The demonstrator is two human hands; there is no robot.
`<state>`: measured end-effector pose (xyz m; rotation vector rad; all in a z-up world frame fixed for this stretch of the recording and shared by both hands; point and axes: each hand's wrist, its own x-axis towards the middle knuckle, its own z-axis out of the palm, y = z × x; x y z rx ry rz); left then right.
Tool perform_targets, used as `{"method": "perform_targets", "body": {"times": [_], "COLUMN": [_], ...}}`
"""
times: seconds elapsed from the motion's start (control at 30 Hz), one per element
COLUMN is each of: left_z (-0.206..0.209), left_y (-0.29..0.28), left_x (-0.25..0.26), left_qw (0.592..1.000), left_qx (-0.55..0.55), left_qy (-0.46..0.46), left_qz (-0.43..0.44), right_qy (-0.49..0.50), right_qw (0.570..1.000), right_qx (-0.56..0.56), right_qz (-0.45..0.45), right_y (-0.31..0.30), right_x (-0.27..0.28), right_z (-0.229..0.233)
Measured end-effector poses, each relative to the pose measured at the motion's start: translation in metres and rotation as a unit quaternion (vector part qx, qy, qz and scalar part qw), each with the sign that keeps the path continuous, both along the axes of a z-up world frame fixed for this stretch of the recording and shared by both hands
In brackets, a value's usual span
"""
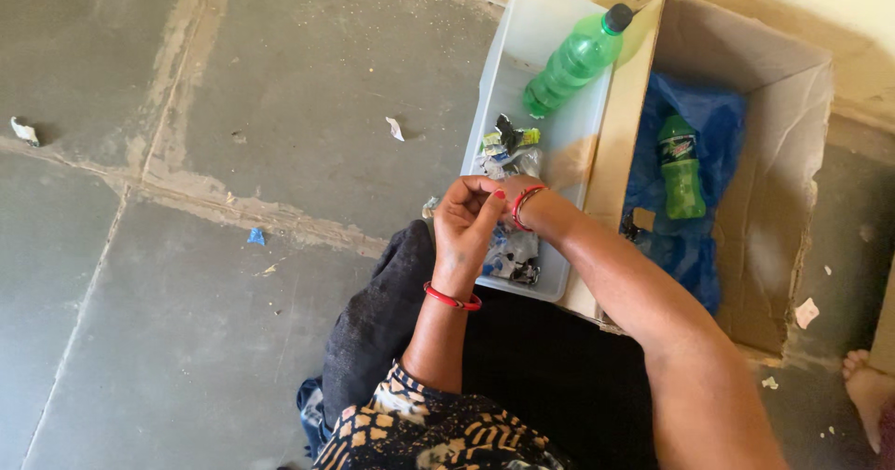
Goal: The person sits on the floor and sorts small pieces of trash from a white plastic bin into a cardboard box lined with a blue bag. They handle various wrappers and small debris by hand, moving them one at a time.
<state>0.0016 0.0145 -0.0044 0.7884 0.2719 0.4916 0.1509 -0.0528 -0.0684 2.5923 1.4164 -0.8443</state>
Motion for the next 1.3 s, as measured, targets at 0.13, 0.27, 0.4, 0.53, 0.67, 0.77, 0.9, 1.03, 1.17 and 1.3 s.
{"method": "perform_targets", "body": {"times": [0.13, 0.27, 0.4, 0.53, 0.67, 0.77, 0.9, 1.03, 1.17, 1.3], "left_z": [-0.003, -0.003, -0.002, -0.001, 0.010, 0.023, 0.035, 0.029, 0.020, 0.007], "left_y": [-0.001, -0.001, -0.006, -0.017, -0.028, -0.031, -0.029, -0.027, -0.033, -0.022], "left_x": [-0.001, 0.002, 0.003, 0.002, 0.001, 0.002, -0.002, -0.005, -0.006, -0.001], "left_qw": [1.000, 0.999, 0.998, 0.990, 0.966, 0.952, 0.924, 0.916, 0.929, 0.975], "left_qx": [0.003, 0.030, 0.040, 0.091, 0.191, 0.223, 0.292, 0.325, 0.335, 0.188], "left_qy": [0.019, 0.026, 0.033, 0.060, 0.068, 0.042, 0.053, 0.049, 0.039, 0.089], "left_qz": [-0.006, -0.006, -0.034, -0.087, -0.160, -0.207, -0.241, -0.231, -0.152, -0.071], "right_qy": [-0.017, -0.051, 0.251, 0.393, 0.369, 0.302, 0.332, 0.309, 0.206, 0.010], "right_qw": [0.999, 0.954, 0.850, 0.731, 0.721, 0.750, 0.717, 0.747, 0.775, 0.756], "right_qx": [0.044, 0.295, 0.390, 0.472, 0.501, 0.502, 0.539, 0.512, 0.524, 0.567], "right_qz": [0.007, 0.005, -0.249, -0.299, -0.305, -0.309, -0.292, -0.291, -0.287, -0.326], "right_y": [-0.007, -0.050, -0.106, -0.147, -0.166, -0.172, -0.167, -0.167, -0.174, -0.207], "right_x": [0.003, 0.000, -0.043, -0.070, -0.077, -0.076, -0.082, -0.083, -0.082, -0.062], "right_z": [0.015, 0.070, 0.119, 0.137, 0.127, 0.109, 0.095, 0.095, 0.106, 0.144]}}
